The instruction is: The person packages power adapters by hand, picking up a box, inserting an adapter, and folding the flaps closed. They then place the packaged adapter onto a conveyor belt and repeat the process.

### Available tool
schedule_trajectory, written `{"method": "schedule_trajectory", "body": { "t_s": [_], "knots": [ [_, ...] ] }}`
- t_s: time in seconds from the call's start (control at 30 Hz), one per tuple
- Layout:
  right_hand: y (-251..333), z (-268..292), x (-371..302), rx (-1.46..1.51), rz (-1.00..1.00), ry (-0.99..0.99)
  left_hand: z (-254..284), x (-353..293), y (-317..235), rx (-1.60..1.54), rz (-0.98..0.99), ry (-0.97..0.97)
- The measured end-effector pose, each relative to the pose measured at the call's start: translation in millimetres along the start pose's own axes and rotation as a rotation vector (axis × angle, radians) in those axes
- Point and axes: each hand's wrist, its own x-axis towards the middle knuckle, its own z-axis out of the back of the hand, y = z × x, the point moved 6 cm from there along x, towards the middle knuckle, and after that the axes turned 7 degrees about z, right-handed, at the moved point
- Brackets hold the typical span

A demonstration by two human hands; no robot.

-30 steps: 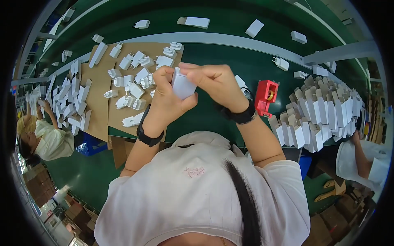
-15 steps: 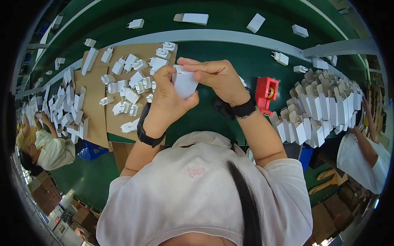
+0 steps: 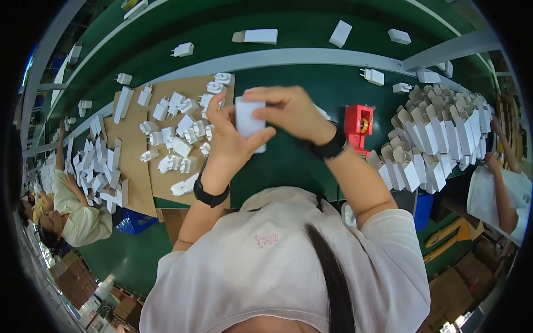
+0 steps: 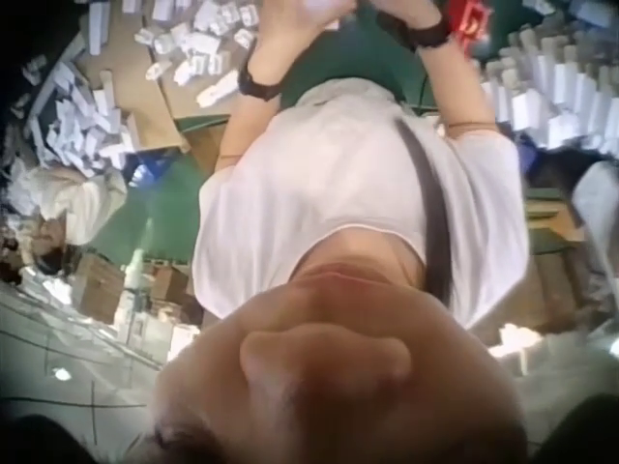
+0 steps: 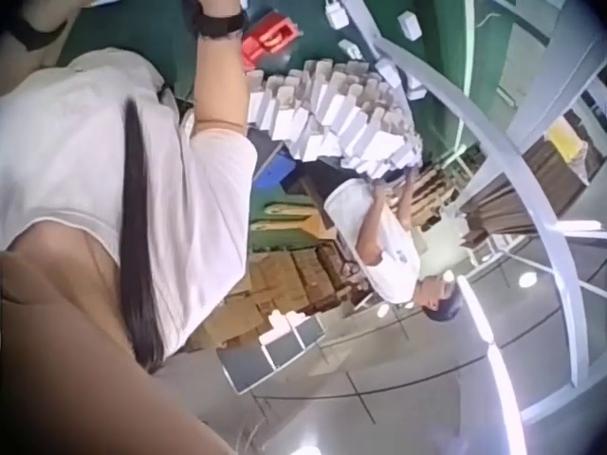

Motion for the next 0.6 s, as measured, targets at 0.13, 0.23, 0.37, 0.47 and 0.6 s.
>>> {"method": "schedule_trajectory", "body": {
  "t_s": [0.13,0.23,0.37,0.47,0.6],
  "knots": [
    [-77.8,115.4,59.5,-0.025,-0.179,-0.393,28.1,-4.1,23.8,0.059,0.131,-0.132],
    [-144.5,211.7,89.8,-0.278,-0.338,-0.575,43.3,-12.6,40.5,-0.044,0.191,-0.205],
    [-150.6,178.8,149.1,-1.346,0.024,-0.365,54.8,-23.0,55.9,-0.096,0.258,-0.301],
    [-166.0,101.2,171.3,-1.331,0.085,0.045,43.1,-19.6,61.1,-0.124,0.299,-0.244],
    [-165.8,82.2,171.0,-1.218,-0.208,0.086,25.1,-3.9,67.9,-0.258,0.256,-0.106]
  ]
}}
